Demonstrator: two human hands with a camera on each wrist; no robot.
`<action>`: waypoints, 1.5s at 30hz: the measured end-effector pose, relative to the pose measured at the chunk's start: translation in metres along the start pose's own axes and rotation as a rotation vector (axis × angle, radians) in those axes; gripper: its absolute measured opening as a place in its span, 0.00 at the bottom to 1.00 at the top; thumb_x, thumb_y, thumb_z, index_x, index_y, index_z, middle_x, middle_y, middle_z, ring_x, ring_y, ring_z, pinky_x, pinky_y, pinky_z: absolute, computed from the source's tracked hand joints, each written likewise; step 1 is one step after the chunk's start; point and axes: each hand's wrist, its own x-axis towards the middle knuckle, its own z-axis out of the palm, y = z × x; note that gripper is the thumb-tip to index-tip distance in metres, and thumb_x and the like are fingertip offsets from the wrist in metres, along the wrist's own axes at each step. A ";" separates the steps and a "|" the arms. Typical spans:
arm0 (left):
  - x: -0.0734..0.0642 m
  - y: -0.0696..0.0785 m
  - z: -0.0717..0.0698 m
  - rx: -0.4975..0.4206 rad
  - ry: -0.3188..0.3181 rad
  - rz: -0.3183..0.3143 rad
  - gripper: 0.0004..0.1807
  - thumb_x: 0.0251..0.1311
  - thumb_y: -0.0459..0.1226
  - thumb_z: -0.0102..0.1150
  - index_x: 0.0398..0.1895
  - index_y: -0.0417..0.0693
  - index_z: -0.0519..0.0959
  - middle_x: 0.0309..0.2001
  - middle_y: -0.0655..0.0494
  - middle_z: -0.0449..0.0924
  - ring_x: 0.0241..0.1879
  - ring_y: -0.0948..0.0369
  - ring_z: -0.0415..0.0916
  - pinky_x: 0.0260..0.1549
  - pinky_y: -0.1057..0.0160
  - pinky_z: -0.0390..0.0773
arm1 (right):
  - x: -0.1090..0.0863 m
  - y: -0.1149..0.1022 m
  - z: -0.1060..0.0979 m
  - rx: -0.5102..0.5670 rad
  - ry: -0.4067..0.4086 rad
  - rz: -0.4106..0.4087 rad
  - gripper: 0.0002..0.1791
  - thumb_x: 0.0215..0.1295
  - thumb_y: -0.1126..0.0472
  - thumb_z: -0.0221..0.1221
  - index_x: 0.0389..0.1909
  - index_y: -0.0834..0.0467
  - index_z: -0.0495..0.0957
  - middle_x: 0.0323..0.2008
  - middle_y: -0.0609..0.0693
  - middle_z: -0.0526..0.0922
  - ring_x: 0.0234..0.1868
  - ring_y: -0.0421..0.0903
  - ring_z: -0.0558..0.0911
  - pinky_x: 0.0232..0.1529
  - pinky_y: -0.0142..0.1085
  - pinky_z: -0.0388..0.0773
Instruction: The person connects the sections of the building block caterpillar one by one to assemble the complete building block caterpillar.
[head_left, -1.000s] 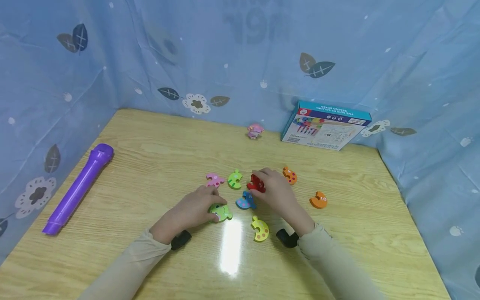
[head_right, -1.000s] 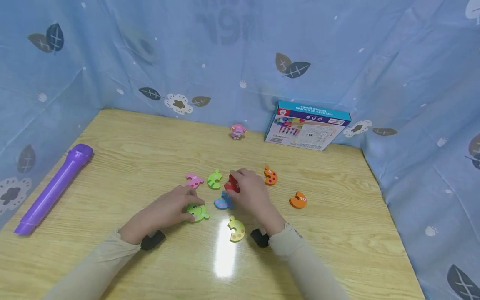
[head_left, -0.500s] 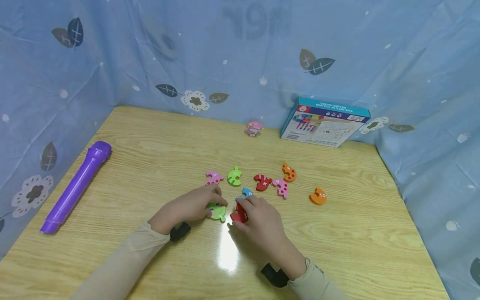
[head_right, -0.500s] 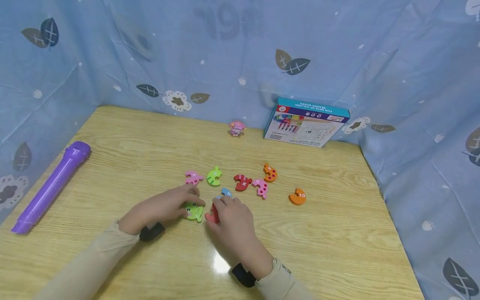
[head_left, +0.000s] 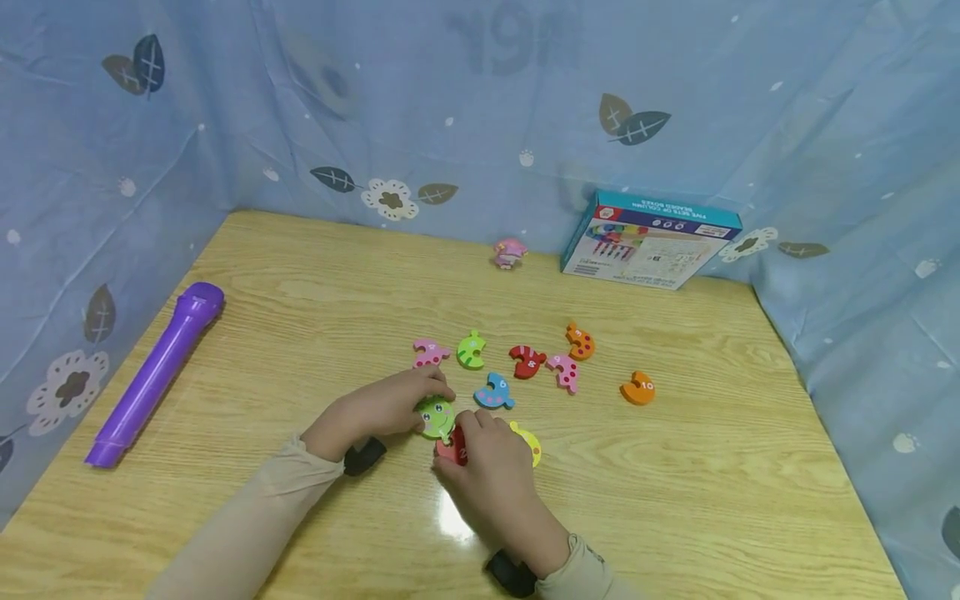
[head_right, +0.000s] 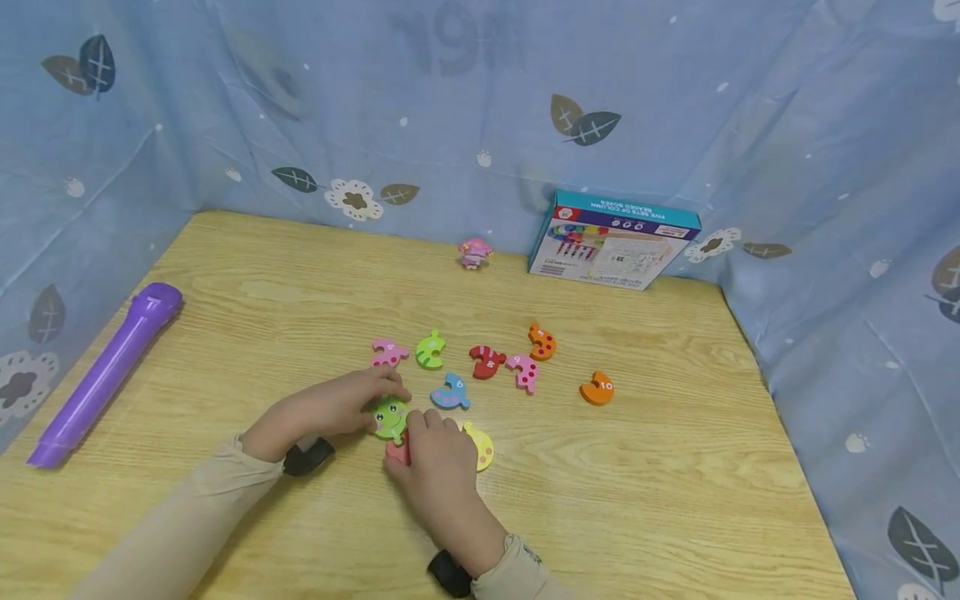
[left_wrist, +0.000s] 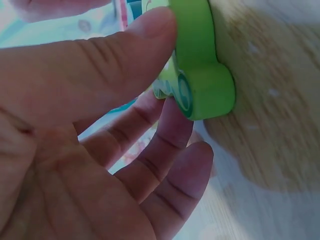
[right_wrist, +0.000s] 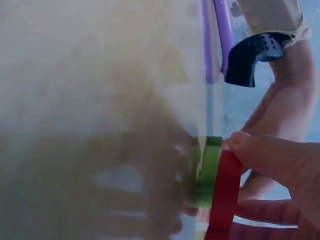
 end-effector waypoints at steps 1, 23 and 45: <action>0.000 0.000 0.000 0.002 -0.001 0.002 0.27 0.45 0.22 0.63 0.53 0.41 0.76 0.52 0.52 0.69 0.54 0.55 0.68 0.56 0.55 0.66 | 0.000 -0.001 0.001 -0.002 -0.002 0.008 0.26 0.47 0.38 0.64 0.38 0.53 0.74 0.26 0.43 0.69 0.25 0.41 0.69 0.17 0.32 0.59; 0.006 -0.002 0.004 -0.021 0.015 0.033 0.24 0.49 0.26 0.63 0.53 0.40 0.75 0.50 0.52 0.69 0.53 0.55 0.68 0.55 0.54 0.67 | 0.008 0.003 0.010 -0.009 -0.061 0.024 0.28 0.44 0.35 0.65 0.32 0.52 0.68 0.24 0.42 0.65 0.23 0.40 0.67 0.16 0.32 0.59; 0.007 0.000 0.006 -0.010 0.041 -0.047 0.26 0.46 0.30 0.67 0.53 0.41 0.75 0.49 0.52 0.69 0.49 0.56 0.71 0.50 0.56 0.69 | 0.000 0.087 -0.039 0.121 0.139 0.065 0.22 0.50 0.55 0.68 0.46 0.57 0.78 0.41 0.49 0.79 0.38 0.47 0.80 0.32 0.41 0.77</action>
